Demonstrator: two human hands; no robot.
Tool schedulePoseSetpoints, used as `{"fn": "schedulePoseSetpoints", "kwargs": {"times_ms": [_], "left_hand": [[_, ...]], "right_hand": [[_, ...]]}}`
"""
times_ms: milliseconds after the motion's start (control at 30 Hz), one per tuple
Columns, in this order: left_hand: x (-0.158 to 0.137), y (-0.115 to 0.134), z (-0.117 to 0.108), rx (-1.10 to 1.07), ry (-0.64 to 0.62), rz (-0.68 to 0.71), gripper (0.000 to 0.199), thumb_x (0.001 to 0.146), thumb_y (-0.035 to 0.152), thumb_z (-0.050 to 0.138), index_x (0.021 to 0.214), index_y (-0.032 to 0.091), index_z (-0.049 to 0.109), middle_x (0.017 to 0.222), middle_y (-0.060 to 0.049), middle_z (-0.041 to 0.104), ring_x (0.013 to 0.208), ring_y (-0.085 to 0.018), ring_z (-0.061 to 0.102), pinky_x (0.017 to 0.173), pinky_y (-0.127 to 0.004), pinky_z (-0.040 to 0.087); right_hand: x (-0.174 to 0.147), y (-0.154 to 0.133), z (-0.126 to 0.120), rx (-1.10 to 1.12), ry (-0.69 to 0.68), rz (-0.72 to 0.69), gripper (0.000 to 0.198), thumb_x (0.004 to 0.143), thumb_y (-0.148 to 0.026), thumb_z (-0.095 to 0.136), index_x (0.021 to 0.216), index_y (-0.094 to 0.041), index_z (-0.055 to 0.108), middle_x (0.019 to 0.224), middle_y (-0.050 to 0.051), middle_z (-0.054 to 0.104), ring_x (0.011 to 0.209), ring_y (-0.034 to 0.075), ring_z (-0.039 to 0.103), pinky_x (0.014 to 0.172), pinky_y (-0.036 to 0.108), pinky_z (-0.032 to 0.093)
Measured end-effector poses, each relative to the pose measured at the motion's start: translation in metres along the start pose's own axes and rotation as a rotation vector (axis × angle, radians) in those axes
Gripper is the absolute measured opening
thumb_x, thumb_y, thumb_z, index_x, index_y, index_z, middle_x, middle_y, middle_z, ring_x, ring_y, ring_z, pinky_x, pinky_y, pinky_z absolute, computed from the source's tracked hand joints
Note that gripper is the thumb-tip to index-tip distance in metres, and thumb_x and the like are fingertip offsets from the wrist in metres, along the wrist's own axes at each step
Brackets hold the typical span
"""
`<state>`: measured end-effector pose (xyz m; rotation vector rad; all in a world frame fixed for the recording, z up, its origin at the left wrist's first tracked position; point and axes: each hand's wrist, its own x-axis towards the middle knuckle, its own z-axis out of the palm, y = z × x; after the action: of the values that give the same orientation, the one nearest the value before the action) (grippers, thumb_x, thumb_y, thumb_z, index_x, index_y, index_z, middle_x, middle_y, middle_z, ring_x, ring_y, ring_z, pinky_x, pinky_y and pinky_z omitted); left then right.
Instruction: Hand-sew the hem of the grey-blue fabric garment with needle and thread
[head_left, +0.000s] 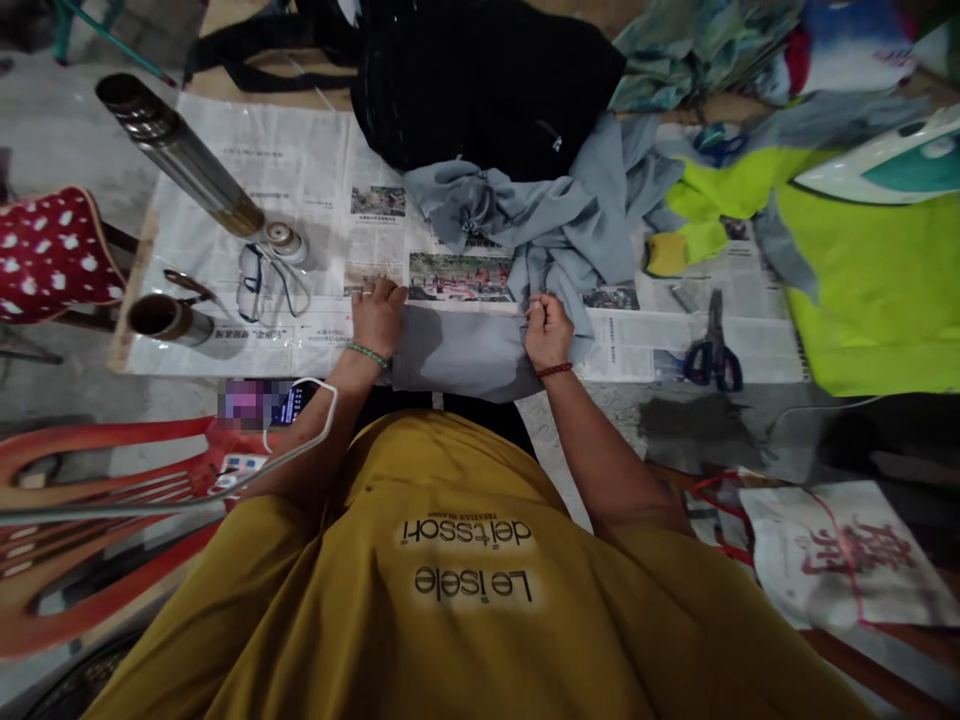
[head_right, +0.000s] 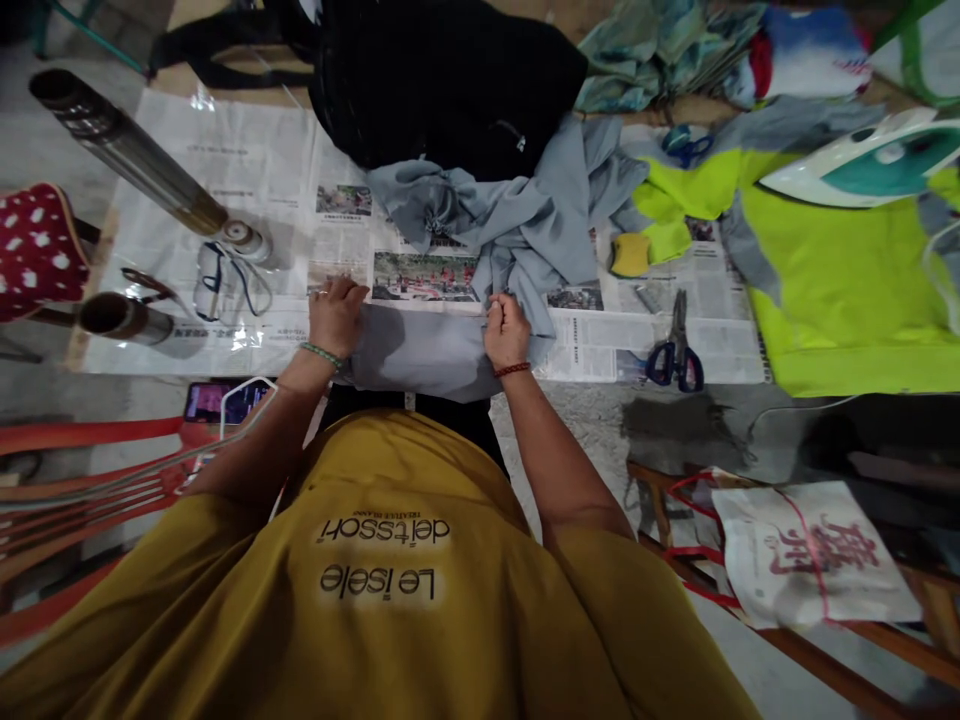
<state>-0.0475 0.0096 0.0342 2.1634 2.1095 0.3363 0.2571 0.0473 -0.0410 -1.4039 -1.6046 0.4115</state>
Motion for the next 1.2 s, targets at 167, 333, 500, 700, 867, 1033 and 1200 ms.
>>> {"fn": "schedulePoseSetpoints", "kwargs": {"times_ms": [167, 333, 500, 700, 867, 1033, 1200], "left_hand": [[0.013, 0.045, 0.006, -0.168, 0.026, 0.215, 0.041, 0.094, 0.016, 0.050, 0.132, 0.020, 0.064, 0.139, -0.015, 0.062, 0.127, -0.033, 0.055, 0.106, -0.051, 0.043], [0.026, 0.081, 0.021, -0.151, -0.265, 0.389, 0.056, 0.090, 0.026, 0.062, 0.145, 0.016, 0.056, 0.147, -0.016, 0.059, 0.136, -0.035, 0.050, 0.111, -0.051, 0.040], [0.027, 0.084, 0.035, -0.162, -0.199, 0.387, 0.031, 0.092, 0.026, 0.062, 0.120, 0.023, 0.074, 0.126, -0.012, 0.069, 0.125, -0.033, 0.056, 0.106, -0.050, 0.041], [0.021, 0.078, 0.044, -0.212, -0.029, 0.441, 0.017, 0.095, 0.023, 0.061, 0.097, 0.021, 0.077, 0.134, -0.013, 0.067, 0.129, -0.031, 0.055, 0.110, -0.050, 0.037], [0.021, 0.070, 0.055, -0.251, -0.099, 0.519, 0.022, 0.098, 0.019, 0.053, 0.106, 0.018, 0.074, 0.108, -0.011, 0.074, 0.103, -0.024, 0.069, 0.097, -0.041, 0.049], [0.022, 0.059, 0.071, -0.419, -0.076, 0.476, 0.024, 0.093, 0.020, 0.057, 0.110, 0.018, 0.074, 0.106, -0.009, 0.074, 0.094, -0.021, 0.070, 0.088, -0.033, 0.056], [0.022, 0.057, 0.076, -0.503, -0.073, 0.492, 0.024, 0.094, 0.023, 0.057, 0.106, 0.019, 0.078, 0.103, -0.009, 0.075, 0.097, -0.022, 0.070, 0.090, -0.035, 0.057]], "right_hand": [[0.001, -0.001, -0.001, 0.008, -0.027, 0.019, 0.045, 0.103, -0.059, 0.036, 0.105, -0.023, 0.063, 0.081, 0.004, 0.066, 0.079, 0.020, 0.064, 0.081, 0.035, 0.053], [0.001, -0.003, -0.002, -0.013, -0.017, 0.026, 0.048, 0.102, -0.062, 0.036, 0.103, -0.023, 0.064, 0.077, 0.003, 0.066, 0.074, 0.020, 0.063, 0.077, 0.035, 0.054], [0.001, -0.002, -0.001, -0.016, -0.015, 0.024, 0.048, 0.103, -0.062, 0.036, 0.103, -0.023, 0.064, 0.077, 0.003, 0.067, 0.073, 0.019, 0.063, 0.077, 0.034, 0.054], [0.000, -0.001, 0.000, -0.022, 0.006, 0.007, 0.047, 0.103, -0.060, 0.036, 0.102, -0.023, 0.064, 0.076, 0.002, 0.066, 0.071, 0.018, 0.062, 0.076, 0.032, 0.053], [0.001, -0.003, -0.001, -0.012, 0.009, 0.025, 0.046, 0.102, -0.060, 0.038, 0.101, -0.022, 0.064, 0.076, 0.003, 0.067, 0.073, 0.019, 0.063, 0.078, 0.034, 0.054], [0.001, -0.003, -0.001, 0.000, -0.004, 0.044, 0.047, 0.102, -0.062, 0.039, 0.102, -0.022, 0.064, 0.076, 0.004, 0.067, 0.074, 0.020, 0.064, 0.079, 0.035, 0.055], [-0.002, -0.009, -0.005, 0.024, 0.028, 0.033, 0.049, 0.104, -0.061, 0.034, 0.104, -0.021, 0.063, 0.077, 0.003, 0.065, 0.069, 0.017, 0.063, 0.072, 0.033, 0.055]]}}
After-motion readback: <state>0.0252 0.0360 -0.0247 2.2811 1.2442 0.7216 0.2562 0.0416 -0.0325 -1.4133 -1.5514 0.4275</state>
